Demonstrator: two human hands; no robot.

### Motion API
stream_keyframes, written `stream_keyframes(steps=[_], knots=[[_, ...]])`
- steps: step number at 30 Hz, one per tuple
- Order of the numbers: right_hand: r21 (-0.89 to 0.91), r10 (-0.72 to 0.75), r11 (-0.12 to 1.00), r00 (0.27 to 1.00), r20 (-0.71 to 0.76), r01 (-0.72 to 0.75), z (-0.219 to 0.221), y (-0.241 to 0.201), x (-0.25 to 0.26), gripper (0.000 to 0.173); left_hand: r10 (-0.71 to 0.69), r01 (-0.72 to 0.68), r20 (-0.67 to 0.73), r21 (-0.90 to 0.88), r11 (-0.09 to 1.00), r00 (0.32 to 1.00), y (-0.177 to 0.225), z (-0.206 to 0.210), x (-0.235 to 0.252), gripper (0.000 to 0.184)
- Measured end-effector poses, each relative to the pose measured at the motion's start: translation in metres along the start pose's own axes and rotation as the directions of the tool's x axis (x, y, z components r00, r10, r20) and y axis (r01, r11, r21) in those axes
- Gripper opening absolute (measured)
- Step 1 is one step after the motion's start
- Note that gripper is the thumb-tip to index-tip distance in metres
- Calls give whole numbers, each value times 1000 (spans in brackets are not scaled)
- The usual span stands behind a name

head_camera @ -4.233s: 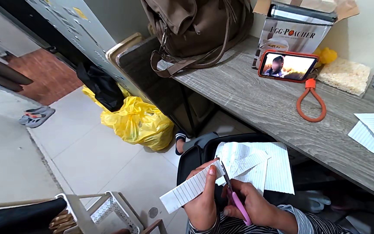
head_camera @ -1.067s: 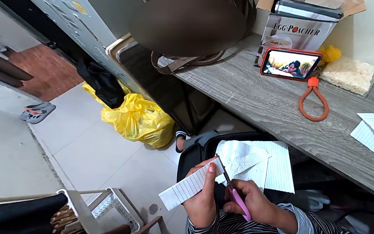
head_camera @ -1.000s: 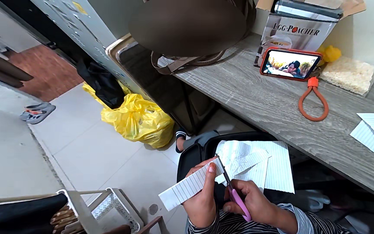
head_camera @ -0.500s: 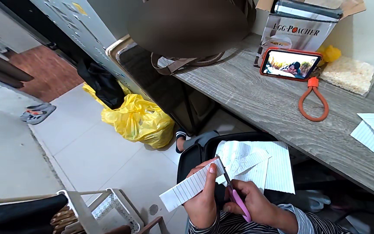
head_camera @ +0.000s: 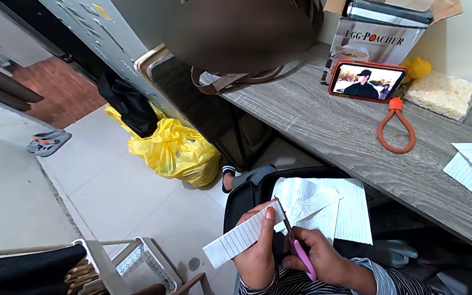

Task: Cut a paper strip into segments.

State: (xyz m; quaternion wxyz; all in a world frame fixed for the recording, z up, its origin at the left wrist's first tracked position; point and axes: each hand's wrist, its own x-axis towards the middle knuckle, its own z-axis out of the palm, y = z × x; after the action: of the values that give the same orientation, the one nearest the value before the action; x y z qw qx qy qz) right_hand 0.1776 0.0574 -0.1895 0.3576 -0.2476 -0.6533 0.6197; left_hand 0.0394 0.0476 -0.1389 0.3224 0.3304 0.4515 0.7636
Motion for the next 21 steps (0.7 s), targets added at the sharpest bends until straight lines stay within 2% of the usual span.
stream_keyframes(steps=[3,9,16,21], knots=[[20,2,1000,1000,-4,-2,-1,1,-1,31,1,-1,1,-11,1000,1000,-1,-1,1,6],[-45,79,996,994,75,-76,-2,-7,1,43,-19,19,-3,-17,1000,1000,1,-1,-1,5],[10,9,1000,1000,-3,-9,0,-1,-1,31,-8,8,-8,-1,1000,1000,0,0,-1,5],[20,22,1000,1000,2,-22,-1,-1,-1,33,1,-1,-13,-14,1000,1000,0,-1,0,5]])
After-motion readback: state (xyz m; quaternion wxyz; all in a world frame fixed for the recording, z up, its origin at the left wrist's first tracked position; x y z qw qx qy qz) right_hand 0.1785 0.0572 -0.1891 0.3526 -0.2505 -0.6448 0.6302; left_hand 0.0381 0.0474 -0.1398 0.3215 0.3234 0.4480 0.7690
